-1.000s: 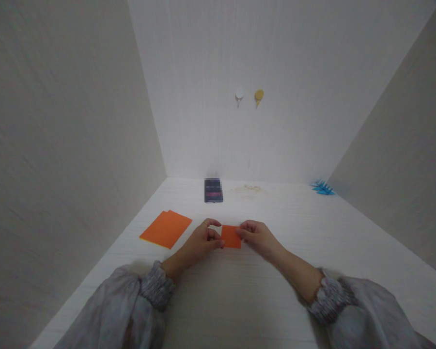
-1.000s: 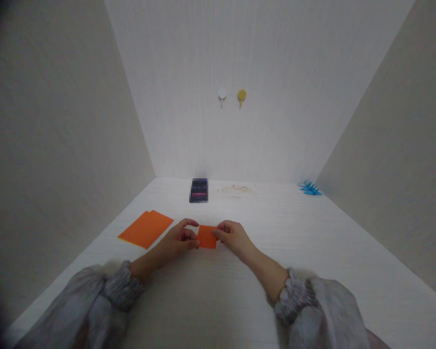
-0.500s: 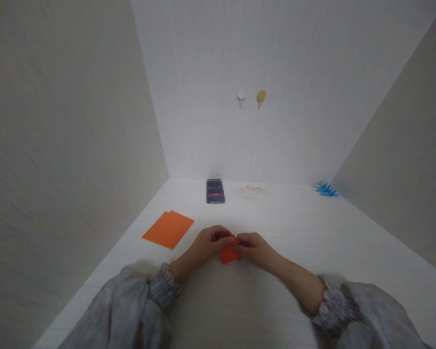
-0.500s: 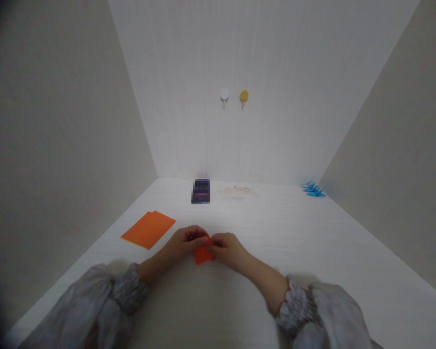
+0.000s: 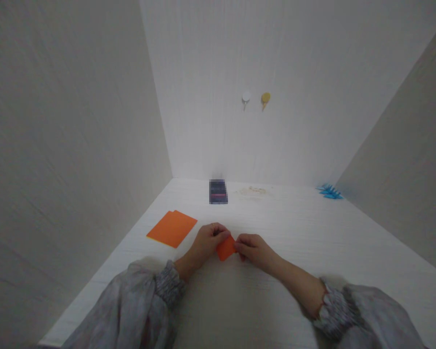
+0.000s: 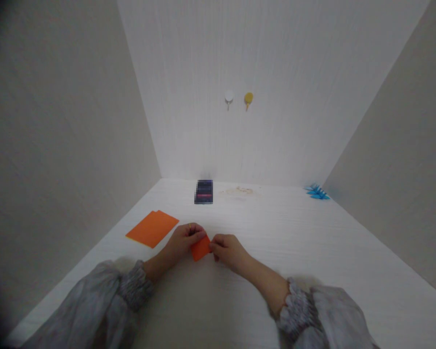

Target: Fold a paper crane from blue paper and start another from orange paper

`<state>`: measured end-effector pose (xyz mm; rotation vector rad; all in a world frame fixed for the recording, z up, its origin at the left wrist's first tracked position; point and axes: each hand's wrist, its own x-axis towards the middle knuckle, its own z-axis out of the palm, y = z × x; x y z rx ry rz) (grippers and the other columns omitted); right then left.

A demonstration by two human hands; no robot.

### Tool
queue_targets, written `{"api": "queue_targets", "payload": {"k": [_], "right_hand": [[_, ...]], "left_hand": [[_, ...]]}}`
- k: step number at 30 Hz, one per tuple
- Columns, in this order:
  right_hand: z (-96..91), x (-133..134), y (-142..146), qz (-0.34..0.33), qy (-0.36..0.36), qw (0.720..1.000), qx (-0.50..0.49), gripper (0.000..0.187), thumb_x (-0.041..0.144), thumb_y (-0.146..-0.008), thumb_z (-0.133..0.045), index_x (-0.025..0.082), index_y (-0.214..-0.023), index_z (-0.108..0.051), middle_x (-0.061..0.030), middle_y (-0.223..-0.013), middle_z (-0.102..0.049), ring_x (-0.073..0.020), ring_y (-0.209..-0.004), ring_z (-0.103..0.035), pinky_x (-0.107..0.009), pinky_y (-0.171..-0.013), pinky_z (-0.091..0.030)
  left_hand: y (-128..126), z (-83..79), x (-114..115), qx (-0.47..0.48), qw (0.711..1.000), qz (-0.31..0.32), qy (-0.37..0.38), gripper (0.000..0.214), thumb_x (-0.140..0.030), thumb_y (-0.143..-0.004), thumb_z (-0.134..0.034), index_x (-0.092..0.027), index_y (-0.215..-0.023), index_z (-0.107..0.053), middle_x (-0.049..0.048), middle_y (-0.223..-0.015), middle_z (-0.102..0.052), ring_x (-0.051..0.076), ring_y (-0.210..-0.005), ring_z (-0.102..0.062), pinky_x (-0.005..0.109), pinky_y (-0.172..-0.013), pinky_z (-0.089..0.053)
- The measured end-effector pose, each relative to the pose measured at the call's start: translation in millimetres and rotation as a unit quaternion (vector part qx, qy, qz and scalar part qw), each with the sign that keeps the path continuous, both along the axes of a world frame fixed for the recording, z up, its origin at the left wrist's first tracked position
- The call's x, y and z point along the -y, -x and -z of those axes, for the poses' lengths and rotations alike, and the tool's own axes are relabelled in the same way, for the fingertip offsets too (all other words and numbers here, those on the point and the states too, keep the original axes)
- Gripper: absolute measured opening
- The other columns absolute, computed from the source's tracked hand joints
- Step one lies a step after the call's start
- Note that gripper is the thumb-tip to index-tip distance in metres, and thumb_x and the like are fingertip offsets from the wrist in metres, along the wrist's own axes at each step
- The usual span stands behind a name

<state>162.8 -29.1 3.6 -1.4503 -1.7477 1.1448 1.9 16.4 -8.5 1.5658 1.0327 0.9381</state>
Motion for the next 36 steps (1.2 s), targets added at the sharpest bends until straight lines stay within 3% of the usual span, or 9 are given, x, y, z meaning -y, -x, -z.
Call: {"api": "queue_targets", "payload": {"k": [4,6,9,12,16,20,25,31,36], "right_hand": [[8.5,-1.7,-8.7,0.003,-0.022,0.999,0.032,0.017,0.016,-0.073,-0.044,0.015,-0.059,-0.055,0.0037,-0.044,-0.048,-0.0072,-0.041,-0.04,-0.018,-0.04,-0.029],[9.1,-1.8,-13.6,-0.002,-0.113,0.992,0.056,0.014,0.019,-0.075,-0.046,0.015,-0.068,-0.058,0.0014,-0.054,-0.054,-0.0091,-0.049,-0.047,-0.019,-0.045,-0.034],[5.1,0.3,-17.8,-0.078,-0.26,0.96,0.072,0.017,0.021,-0.075,-0.052,0.019,-0.091,-0.058,-0.003,-0.079,-0.059,-0.0125,-0.069,-0.053,-0.023,-0.061,-0.042],[0.9,3.7,-17.6,-0.13,-0.323,0.932,0.1,0.017,0.022,-0.079,-0.051,0.02,-0.094,-0.058,-0.0051,-0.085,-0.059,-0.014,-0.076,-0.054,-0.028,-0.071,-0.043],[-0.6,6.9,-15.4,-0.149,-0.336,0.922,0.12,0.015,0.023,-0.081,-0.048,0.021,-0.09,-0.061,-0.0051,-0.085,-0.062,-0.0141,-0.077,-0.055,-0.027,-0.071,-0.044],[1.2,5.3,-19.0,-0.101,-0.369,0.916,0.121,0.015,0.024,-0.082,-0.048,0.02,-0.086,-0.062,-0.0053,-0.08,-0.062,-0.0142,-0.073,-0.055,-0.027,-0.068,-0.044],[6.6,-0.9,-26.3,-0.1,-0.445,0.869,0.193,0.018,0.022,-0.083,-0.045,0.019,-0.087,-0.062,-0.0058,-0.075,-0.06,-0.0152,-0.071,-0.051,-0.03,-0.066,-0.04],[2.8,0.9,-22.5,-0.157,-0.412,0.849,0.293,0.018,0.02,-0.081,-0.047,0.019,-0.082,-0.065,-0.0069,-0.078,-0.055,-0.0163,-0.072,-0.047,-0.03,-0.065,-0.035],[-2.9,4.0,-23.0,-0.211,-0.381,0.86,0.266,0.019,0.018,-0.081,-0.046,0.019,-0.09,-0.063,-0.0083,-0.091,-0.055,-0.0171,-0.081,-0.049,-0.031,-0.072,-0.038]], "left_hand": [[6.0,5.4,-9.7,0.008,1.0,-0.028,0.007,0.024,-0.036,-0.065,-0.058,-0.012,-0.066,-0.057,-0.0007,-0.057,-0.053,0.009,-0.052,-0.044,0.02,-0.049,-0.033],[7.7,6.7,-12.0,0.018,0.999,-0.008,0.025,0.024,-0.036,-0.063,-0.059,-0.012,-0.065,-0.057,-0.0009,-0.056,-0.054,0.009,-0.051,-0.045,0.021,-0.05,-0.034],[6.6,5.6,-10.1,0.014,0.999,0.021,0.028,0.023,-0.035,-0.063,-0.059,-0.012,-0.066,-0.057,-0.0013,-0.055,-0.054,0.009,-0.05,-0.044,0.021,-0.05,-0.034],[3.2,1.9,-4.6,-0.005,0.998,0.053,0.026,0.022,-0.033,-0.064,-0.058,-0.011,-0.067,-0.059,-0.0007,-0.058,-0.055,0.009,-0.052,-0.045,0.021,-0.051,-0.034],[-1.1,-4.0,2.1,-0.012,0.996,0.079,0.03,0.021,-0.032,-0.067,-0.058,-0.011,-0.07,-0.058,0.0007,-0.063,-0.056,0.009,-0.057,-0.047,0.021,-0.055,-0.037],[-2.0,-4.9,3.9,0.044,0.995,0.083,0.043,0.027,-0.032,-0.07,-0.056,-0.013,-0.09,-0.054,0.0004,-0.072,-0.053,0.008,-0.06,-0.049,0.021,-0.056,-0.039],[3.0,6.6,-3.1,0.087,0.991,0.069,0.077,0.048,-0.019,-0.062,-0.062,-0.017,-0.106,-0.042,0.0015,-0.09,-0.047,0.005,-0.056,-0.05,0.022,-0.054,-0.042],[7.3,8.5,-2.4,-0.065,0.993,0.092,-0.027,0.032,-0.014,-0.063,-0.059,-0.013,-0.094,-0.051,0.0011,-0.076,-0.053,0.011,-0.067,-0.051,0.024,-0.062,-0.043],[9.8,-2.1,4.6,-0.183,0.964,0.107,-0.161,0.02,-0.017,-0.068,-0.056,-0.016,-0.086,-0.062,0.0046,-0.092,-0.051,0.013,-0.076,-0.049,0.027,-0.07,-0.042]]}}
